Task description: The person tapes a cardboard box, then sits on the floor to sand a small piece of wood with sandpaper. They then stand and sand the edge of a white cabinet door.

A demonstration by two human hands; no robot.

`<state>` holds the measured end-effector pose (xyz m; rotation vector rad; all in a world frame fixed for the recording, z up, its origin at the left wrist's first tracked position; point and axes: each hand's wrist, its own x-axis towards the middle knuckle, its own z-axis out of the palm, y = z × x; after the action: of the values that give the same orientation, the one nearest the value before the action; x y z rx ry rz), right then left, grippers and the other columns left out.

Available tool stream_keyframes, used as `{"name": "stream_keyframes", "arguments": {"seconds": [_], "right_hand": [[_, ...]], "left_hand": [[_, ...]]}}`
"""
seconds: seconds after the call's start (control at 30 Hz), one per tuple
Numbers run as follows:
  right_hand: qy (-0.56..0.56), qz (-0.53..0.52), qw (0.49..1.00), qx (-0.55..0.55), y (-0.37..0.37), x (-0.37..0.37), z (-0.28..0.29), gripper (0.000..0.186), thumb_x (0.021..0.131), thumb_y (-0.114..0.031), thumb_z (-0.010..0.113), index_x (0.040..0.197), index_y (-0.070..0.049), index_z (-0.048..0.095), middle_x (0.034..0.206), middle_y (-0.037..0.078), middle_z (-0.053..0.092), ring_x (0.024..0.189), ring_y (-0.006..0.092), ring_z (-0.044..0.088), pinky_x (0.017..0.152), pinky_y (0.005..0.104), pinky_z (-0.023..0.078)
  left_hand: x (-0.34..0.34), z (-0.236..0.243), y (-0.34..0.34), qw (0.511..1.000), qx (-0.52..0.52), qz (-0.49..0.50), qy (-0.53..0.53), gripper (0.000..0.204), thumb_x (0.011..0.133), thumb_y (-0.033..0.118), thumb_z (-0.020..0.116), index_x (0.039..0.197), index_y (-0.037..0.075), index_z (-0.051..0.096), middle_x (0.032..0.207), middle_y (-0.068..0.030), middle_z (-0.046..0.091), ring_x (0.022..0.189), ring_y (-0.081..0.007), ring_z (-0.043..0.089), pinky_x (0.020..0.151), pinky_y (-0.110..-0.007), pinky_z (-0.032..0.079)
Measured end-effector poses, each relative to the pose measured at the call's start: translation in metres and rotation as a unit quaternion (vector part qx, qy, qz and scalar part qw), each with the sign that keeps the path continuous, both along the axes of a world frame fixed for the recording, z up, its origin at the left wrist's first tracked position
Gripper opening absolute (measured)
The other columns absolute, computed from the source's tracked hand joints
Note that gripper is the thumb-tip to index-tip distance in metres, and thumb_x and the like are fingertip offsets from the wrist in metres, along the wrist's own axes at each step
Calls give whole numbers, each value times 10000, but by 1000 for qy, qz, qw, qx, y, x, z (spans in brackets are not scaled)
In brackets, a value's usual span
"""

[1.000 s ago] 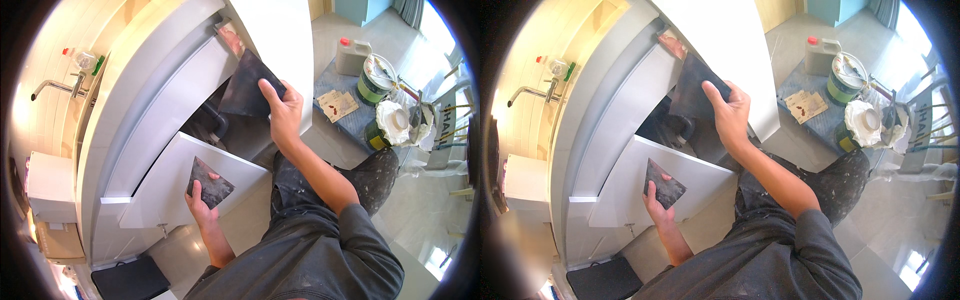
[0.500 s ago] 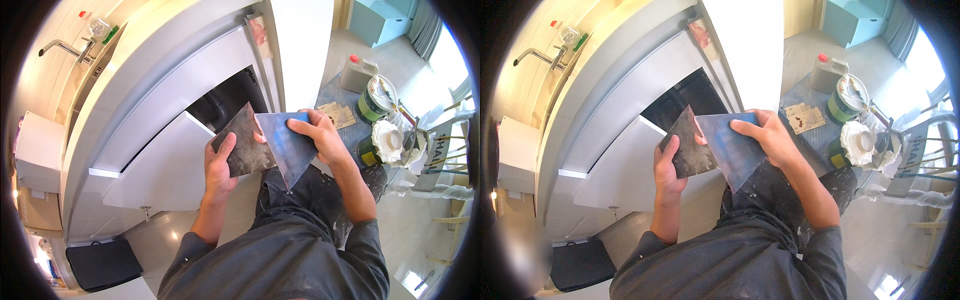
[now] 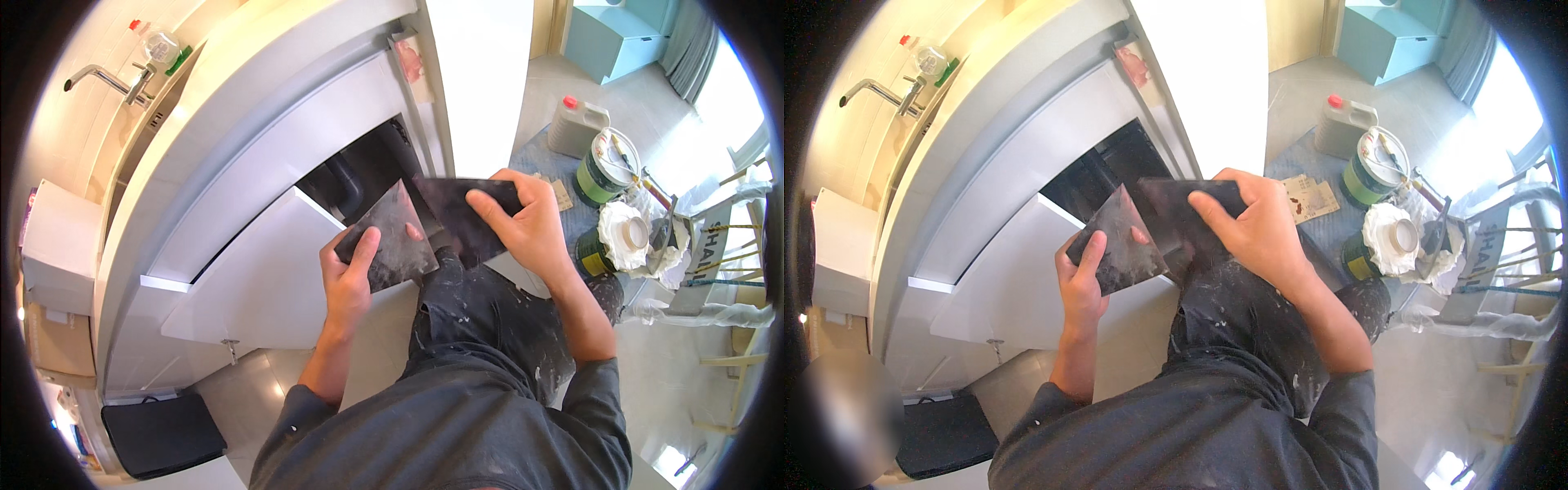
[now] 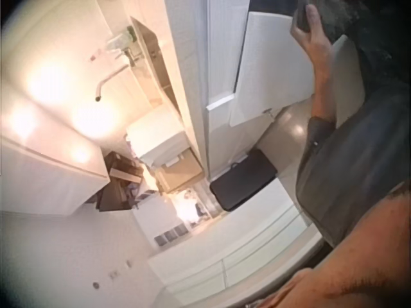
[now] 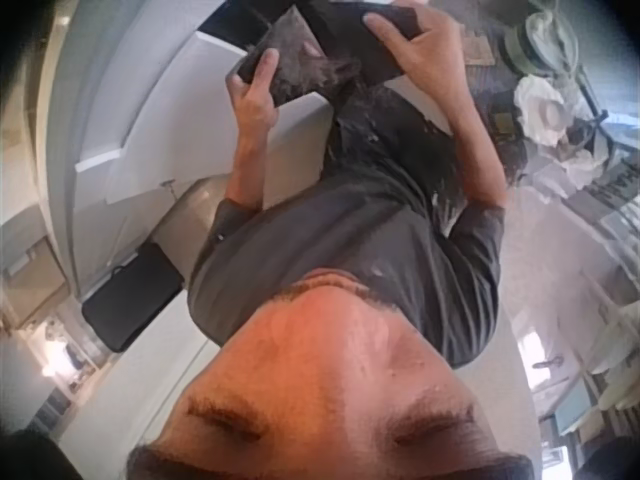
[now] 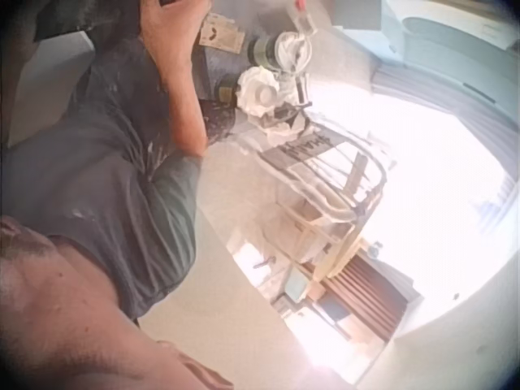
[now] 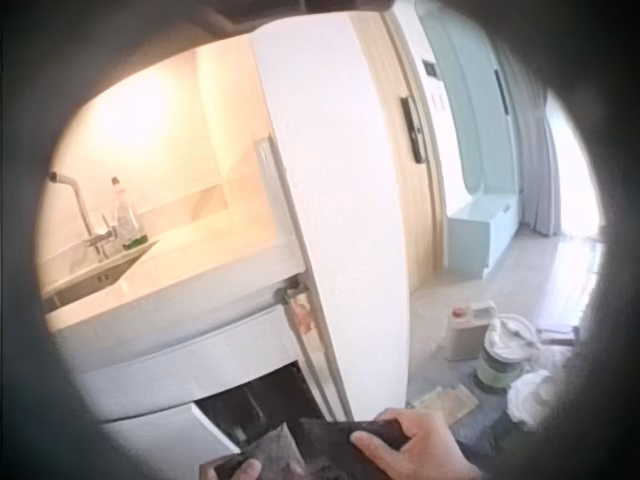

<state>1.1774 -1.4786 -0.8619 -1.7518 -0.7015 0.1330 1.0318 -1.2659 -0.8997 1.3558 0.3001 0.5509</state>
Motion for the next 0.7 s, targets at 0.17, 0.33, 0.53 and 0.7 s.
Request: {"name": "stream_keyframes", "arguments": {"seconds": [0.17, 0.33, 0.53, 0.7], "right_hand": [[138, -46, 950, 277, 47, 29, -34, 254, 945, -202, 747, 976, 44, 692, 869, 32, 722, 741, 71, 618, 668, 237, 506], [190, -30, 888, 417, 99, 42, -46, 227, 956, -183, 740, 1032, 25, 689, 912, 31, 720, 763, 75, 644, 668, 224, 515], [192, -60, 867, 456, 116, 45, -46, 229, 958, -179, 742, 1029, 34, 693, 899, 30, 715, 757, 68, 627, 651, 215, 499], [177, -72, 863, 468, 124, 48, -47, 236, 956, -180, 747, 1014, 44, 701, 891, 20, 709, 761, 61, 611, 660, 215, 493]], "left_hand": [[-11, 9, 9, 999, -3, -2, -32, 247, 1019, 157, 592, 1054, -71, 679, 981, -109, 717, 901, -166, 653, 859, -312, 505], [-29, 8, 24, 998, 11, 27, -50, 383, 1024, 266, 585, 1252, -41, 565, 977, -142, 700, 940, -226, 643, 871, -355, 506], [-57, -12, 44, 995, 1, 102, -21, 371, 1027, 257, 581, 1263, -27, 554, 997, -132, 693, 941, -219, 637, 867, -360, 510], [-62, -18, 46, 994, -14, 100, -34, 333, 1042, 202, 546, 1258, -52, 552, 1001, -159, 695, 951, -240, 649, 886, -367, 515]]}}
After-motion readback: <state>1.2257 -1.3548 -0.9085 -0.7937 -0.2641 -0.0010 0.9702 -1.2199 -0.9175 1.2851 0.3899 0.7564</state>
